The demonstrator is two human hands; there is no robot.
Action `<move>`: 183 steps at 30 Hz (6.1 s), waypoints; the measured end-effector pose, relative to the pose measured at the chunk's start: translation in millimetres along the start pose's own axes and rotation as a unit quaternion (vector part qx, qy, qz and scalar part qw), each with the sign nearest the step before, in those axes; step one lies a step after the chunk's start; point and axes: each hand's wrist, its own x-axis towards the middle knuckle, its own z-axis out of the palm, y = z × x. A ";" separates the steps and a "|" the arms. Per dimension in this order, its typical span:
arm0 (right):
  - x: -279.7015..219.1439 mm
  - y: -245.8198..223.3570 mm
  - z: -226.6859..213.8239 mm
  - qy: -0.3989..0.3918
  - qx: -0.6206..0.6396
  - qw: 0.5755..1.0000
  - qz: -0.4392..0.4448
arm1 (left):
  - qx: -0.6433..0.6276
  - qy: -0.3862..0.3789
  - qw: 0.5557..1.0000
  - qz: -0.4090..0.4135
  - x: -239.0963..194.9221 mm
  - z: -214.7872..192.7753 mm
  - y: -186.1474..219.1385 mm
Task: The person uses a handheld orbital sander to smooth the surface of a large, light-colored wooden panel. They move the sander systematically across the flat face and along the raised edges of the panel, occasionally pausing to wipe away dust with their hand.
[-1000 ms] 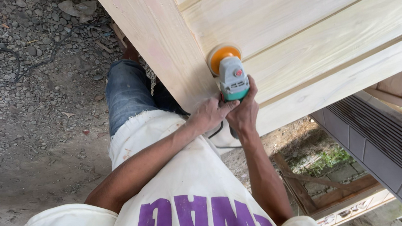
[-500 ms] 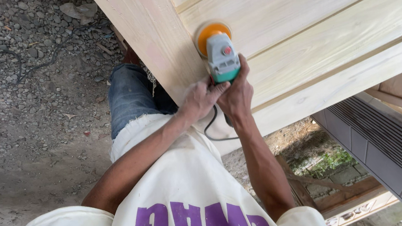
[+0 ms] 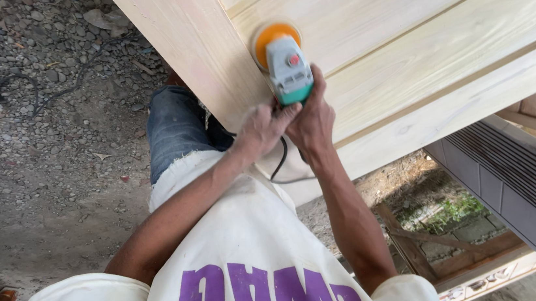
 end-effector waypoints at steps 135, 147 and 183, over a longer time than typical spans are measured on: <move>251.6 239.3 -321.2 0.192 0.004 0.980 0.054 | 0.205 -0.075 0.966 0.142 362.1 234.2 308.2; 318.4 235.2 -312.3 0.215 -0.043 0.976 -0.007 | 0.158 -0.028 0.978 0.132 390.9 178.5 340.7; 288.4 221.8 -297.8 0.229 -0.029 0.970 0.076 | 0.177 -0.070 0.974 0.126 370.0 171.4 323.1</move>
